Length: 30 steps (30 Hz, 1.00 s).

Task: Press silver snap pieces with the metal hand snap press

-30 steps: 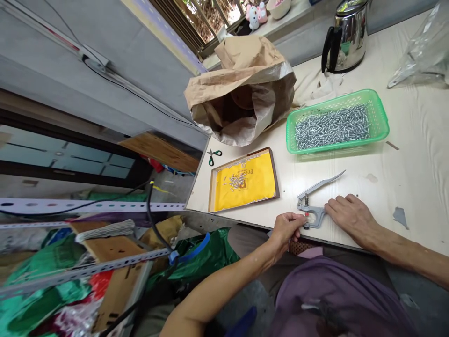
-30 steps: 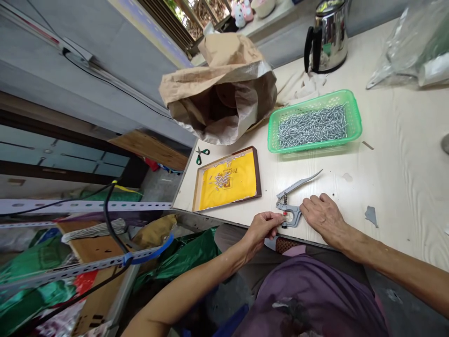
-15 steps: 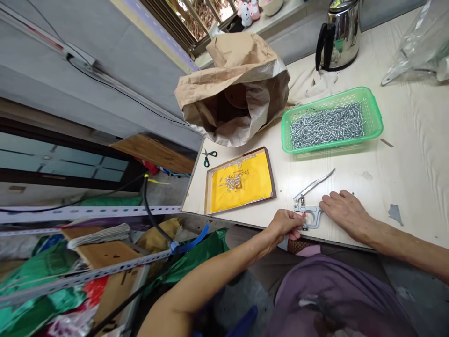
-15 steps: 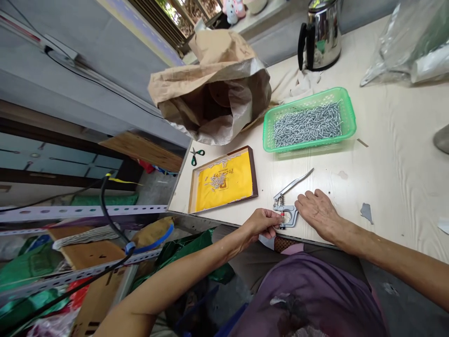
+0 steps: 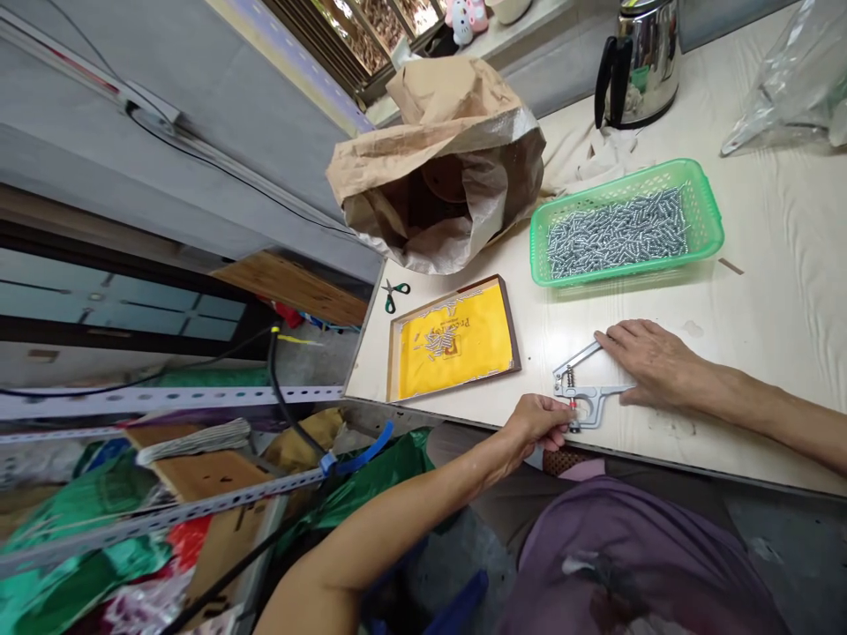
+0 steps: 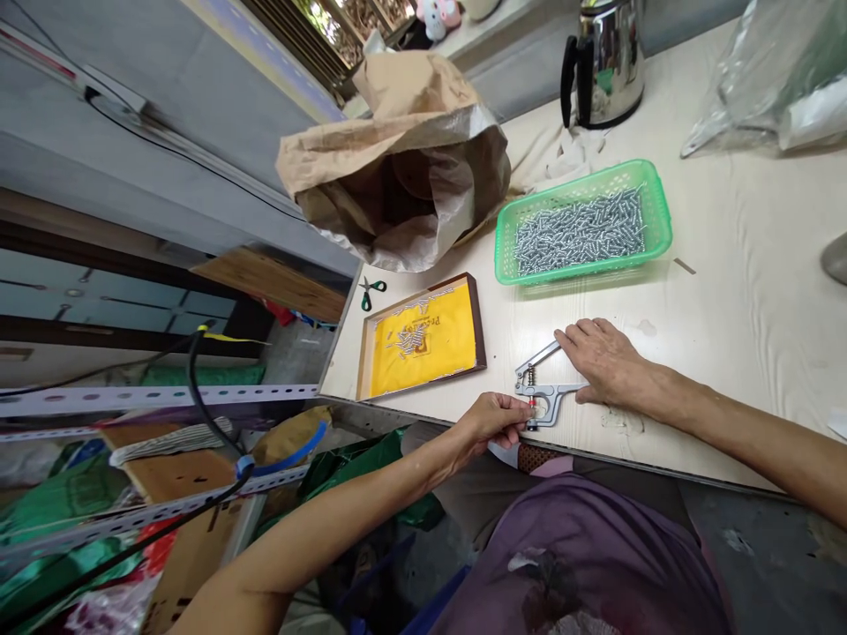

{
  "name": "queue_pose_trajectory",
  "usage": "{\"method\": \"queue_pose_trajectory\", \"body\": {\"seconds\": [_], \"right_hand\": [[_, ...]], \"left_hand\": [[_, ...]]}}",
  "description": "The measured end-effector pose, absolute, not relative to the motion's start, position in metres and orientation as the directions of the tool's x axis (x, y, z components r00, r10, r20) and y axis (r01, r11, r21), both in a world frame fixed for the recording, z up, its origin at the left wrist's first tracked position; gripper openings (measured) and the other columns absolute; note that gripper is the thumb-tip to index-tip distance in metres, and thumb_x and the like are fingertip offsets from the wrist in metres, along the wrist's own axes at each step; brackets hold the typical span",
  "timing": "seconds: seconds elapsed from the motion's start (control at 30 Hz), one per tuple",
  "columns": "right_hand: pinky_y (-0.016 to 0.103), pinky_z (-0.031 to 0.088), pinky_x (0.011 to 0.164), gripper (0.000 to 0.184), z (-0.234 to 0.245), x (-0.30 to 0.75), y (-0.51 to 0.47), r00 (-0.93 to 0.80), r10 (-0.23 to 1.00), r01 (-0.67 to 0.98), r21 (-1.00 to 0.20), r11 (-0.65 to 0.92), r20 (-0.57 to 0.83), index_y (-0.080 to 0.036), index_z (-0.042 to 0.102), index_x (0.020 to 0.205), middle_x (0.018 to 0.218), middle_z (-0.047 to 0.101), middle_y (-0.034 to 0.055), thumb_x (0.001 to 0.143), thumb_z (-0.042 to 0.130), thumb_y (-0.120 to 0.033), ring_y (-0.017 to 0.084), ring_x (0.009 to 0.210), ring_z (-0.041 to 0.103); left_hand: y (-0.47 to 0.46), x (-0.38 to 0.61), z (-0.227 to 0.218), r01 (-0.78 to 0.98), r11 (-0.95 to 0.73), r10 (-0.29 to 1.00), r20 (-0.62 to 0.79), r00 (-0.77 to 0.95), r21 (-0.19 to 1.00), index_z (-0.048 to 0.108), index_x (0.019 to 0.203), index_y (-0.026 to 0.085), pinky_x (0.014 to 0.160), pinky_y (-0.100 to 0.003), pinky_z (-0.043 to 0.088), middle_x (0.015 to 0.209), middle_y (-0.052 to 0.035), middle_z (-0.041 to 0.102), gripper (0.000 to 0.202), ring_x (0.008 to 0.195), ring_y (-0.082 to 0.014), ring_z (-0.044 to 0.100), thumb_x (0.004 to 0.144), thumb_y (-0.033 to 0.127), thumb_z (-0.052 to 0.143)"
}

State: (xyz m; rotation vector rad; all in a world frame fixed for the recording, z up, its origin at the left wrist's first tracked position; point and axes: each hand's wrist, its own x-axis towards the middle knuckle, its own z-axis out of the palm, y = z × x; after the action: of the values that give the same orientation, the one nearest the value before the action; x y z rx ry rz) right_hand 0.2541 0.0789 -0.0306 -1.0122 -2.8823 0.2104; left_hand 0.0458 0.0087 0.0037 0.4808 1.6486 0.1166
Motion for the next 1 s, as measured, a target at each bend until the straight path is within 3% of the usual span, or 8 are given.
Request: {"method": "queue_pose_trajectory", "body": {"seconds": [0.17, 0.23, 0.37, 0.43, 0.53, 0.67, 0.87, 1.0], "right_hand": [[0.038, 0.040, 0.078, 0.053, -0.020, 0.248, 0.076, -0.761, 0.648, 0.645, -0.137, 0.751, -0.032, -0.014, 0.059, 0.106, 0.100, 0.064, 0.0110, 0.065, 0.081, -0.038, 0.027, 0.093, 0.055], [0.037, 0.038, 0.077, 0.044, -0.019, 0.248, 0.074, -0.754, 0.656, 0.654, -0.124, 0.746, -0.029, -0.015, 0.060, 0.100, 0.095, 0.064, 0.0084, 0.067, 0.080, -0.036, 0.025, 0.090, 0.054], [0.033, 0.037, 0.072, 0.036, -0.019, 0.247, 0.069, -0.740, 0.673, 0.668, -0.121, 0.734, -0.007, -0.017, 0.060, 0.094, 0.090, 0.062, 0.0061, 0.068, 0.080, -0.032, 0.023, 0.085, 0.053], [0.032, 0.038, 0.071, 0.036, -0.018, 0.247, 0.067, -0.739, 0.674, 0.667, -0.130, 0.733, 0.010, -0.017, 0.060, 0.095, 0.091, 0.062, 0.0065, 0.069, 0.080, -0.031, 0.023, 0.085, 0.053], [0.033, 0.041, 0.073, 0.043, -0.016, 0.248, 0.066, -0.738, 0.675, 0.665, -0.157, 0.731, 0.014, -0.014, 0.060, 0.100, 0.093, 0.062, 0.0092, 0.068, 0.082, -0.034, 0.024, 0.086, 0.053], [0.032, 0.043, 0.073, 0.058, -0.013, 0.254, 0.066, -0.722, 0.692, 0.683, -0.165, 0.712, -0.003, -0.010, 0.060, 0.107, 0.101, 0.063, 0.0120, 0.061, 0.086, -0.032, 0.026, 0.092, 0.054], [0.031, 0.036, 0.067, 0.004, -0.016, 0.258, 0.068, -0.739, 0.673, 0.661, -0.156, 0.734, 0.034, -0.016, 0.062, 0.081, 0.079, 0.061, 0.0069, 0.083, 0.065, -0.016, 0.021, 0.078, 0.052], [0.030, 0.036, 0.065, 0.014, -0.020, 0.258, 0.072, -0.742, 0.669, 0.648, -0.208, 0.732, 0.043, -0.018, 0.059, 0.077, 0.076, 0.060, 0.0048, 0.091, 0.056, -0.019, 0.018, 0.073, 0.051]], "left_hand": [[0.004, 0.043, 0.002, 0.317, 0.878, 0.399, -0.915, -0.068, 0.359, 0.064, 0.078, 0.010, 0.041, -0.018, 0.038, 0.050, 0.0063, 0.052, 0.020, 0.037, -0.0054, 0.047, 0.080, 0.028, 0.073], [-0.003, 0.042, 0.002, 0.482, 0.766, 0.526, -0.846, -0.091, 0.425, 0.064, 0.074, 0.012, 0.047, -0.019, 0.041, 0.053, 0.0044, 0.052, 0.023, 0.045, -0.0076, 0.051, 0.082, 0.033, 0.071], [-0.010, 0.053, 0.000, 0.845, 0.169, 0.928, -0.372, 0.038, 0.507, 0.066, 0.090, 0.017, 0.074, -0.028, 0.051, 0.088, -0.0043, 0.064, 0.017, 0.086, -0.0183, 0.062, 0.085, 0.033, 0.066], [-0.002, 0.063, -0.003, 0.890, -0.090, 0.960, -0.200, 0.197, 0.446, 0.061, 0.110, 0.019, 0.086, -0.036, 0.050, 0.113, -0.0094, 0.062, 0.032, 0.105, -0.0237, 0.057, 0.083, 0.035, 0.069], [0.018, 0.074, -0.009, 0.876, -0.298, 0.908, -0.170, 0.383, 0.380, 0.047, 0.130, 0.014, 0.095, -0.042, 0.047, 0.129, -0.0148, 0.053, 0.061, 0.114, -0.0287, 0.050, 0.080, 0.038, 0.073], [0.035, 0.077, -0.014, 0.864, -0.376, 0.852, -0.243, 0.465, 0.335, 0.041, 0.133, 0.010, 0.091, -0.043, 0.046, 0.121, -0.0152, 0.054, 0.064, 0.109, -0.0297, 0.050, 0.081, 0.035, 0.070], [0.037, 0.077, -0.017, 0.862, -0.369, 0.863, -0.217, 0.457, 0.347, 0.055, 0.112, 0.016, 0.083, -0.039, 0.046, 0.102, -0.0090, 0.057, 0.024, 0.099, -0.0253, 0.051, 0.090, 0.027, 0.057], [0.046, 0.078, -0.019, 0.865, -0.360, 0.864, -0.225, 0.450, 0.350, 0.060, 0.095, 0.017, 0.081, -0.037, 0.046, 0.092, -0.0073, 0.059, 0.010, 0.096, -0.0237, 0.053, 0.093, 0.024, 0.052]]}}
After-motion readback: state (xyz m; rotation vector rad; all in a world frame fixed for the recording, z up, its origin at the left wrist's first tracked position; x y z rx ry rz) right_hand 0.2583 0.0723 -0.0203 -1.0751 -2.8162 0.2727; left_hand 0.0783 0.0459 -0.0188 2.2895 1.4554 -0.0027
